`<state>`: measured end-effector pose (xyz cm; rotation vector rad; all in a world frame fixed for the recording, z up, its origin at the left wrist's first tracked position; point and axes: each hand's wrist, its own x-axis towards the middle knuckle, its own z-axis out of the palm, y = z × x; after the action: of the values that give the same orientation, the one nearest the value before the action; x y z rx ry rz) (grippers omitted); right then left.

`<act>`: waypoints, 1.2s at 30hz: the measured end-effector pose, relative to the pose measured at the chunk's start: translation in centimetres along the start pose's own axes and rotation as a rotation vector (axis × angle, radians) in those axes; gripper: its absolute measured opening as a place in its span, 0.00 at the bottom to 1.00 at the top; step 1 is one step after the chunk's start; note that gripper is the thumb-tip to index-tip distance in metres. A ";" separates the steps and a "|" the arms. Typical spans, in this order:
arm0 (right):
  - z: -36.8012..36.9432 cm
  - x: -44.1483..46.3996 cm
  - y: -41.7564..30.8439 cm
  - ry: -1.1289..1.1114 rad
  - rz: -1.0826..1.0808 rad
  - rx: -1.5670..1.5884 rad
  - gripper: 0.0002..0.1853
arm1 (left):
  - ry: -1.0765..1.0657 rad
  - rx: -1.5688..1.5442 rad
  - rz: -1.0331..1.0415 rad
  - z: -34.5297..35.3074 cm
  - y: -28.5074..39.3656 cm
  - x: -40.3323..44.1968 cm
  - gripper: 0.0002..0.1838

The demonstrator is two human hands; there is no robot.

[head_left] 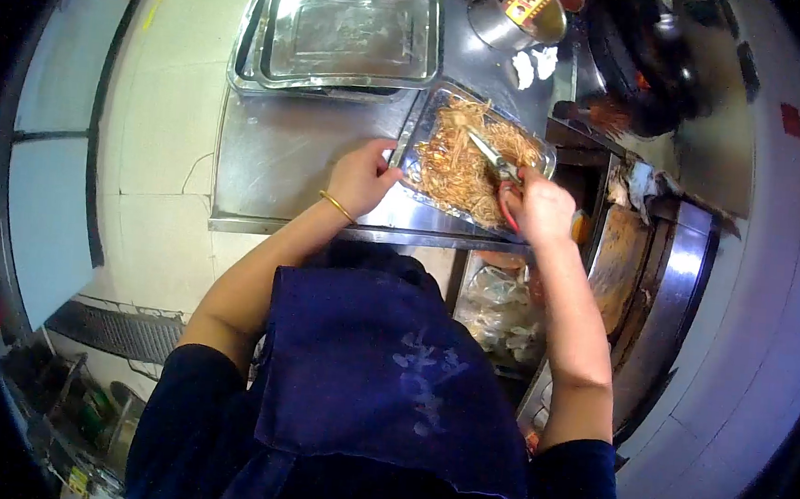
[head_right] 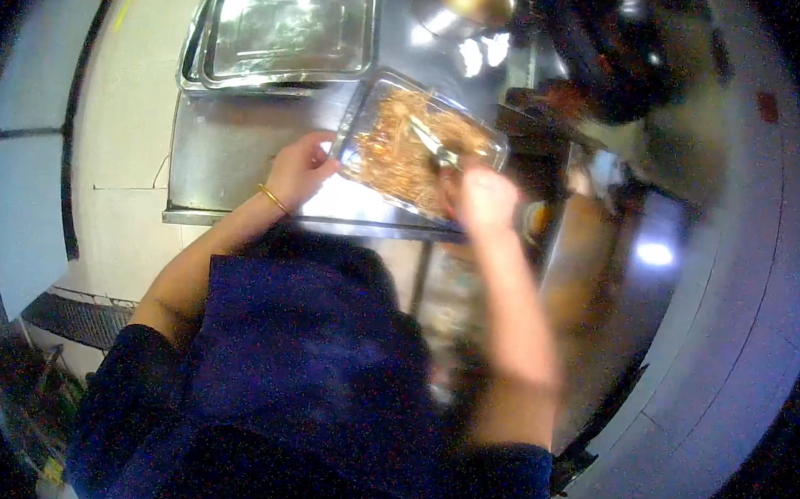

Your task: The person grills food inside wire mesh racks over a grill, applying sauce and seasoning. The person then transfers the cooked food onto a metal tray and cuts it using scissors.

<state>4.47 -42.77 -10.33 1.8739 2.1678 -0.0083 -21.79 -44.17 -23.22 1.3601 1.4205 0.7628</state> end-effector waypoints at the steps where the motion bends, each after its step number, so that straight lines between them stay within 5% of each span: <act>1: -0.6 0.4 0.1 -0.016 0.029 0.041 0.20 | -0.004 0.020 -0.004 -0.1 0.0 0.0 0.22; 19: -2.3 4.7 2.3 0.223 -0.375 -0.119 0.15 | -0.026 0.037 -0.028 -0.4 0.8 0.9 0.22; 36: -1.5 6.3 2.0 0.075 -0.187 -0.049 0.16 | -0.014 0.039 -0.061 -0.4 1.2 0.7 0.22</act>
<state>5.34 -36.09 -9.84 1.6650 2.3636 0.0791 -21.69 -43.19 -22.19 1.3431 1.4659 0.6872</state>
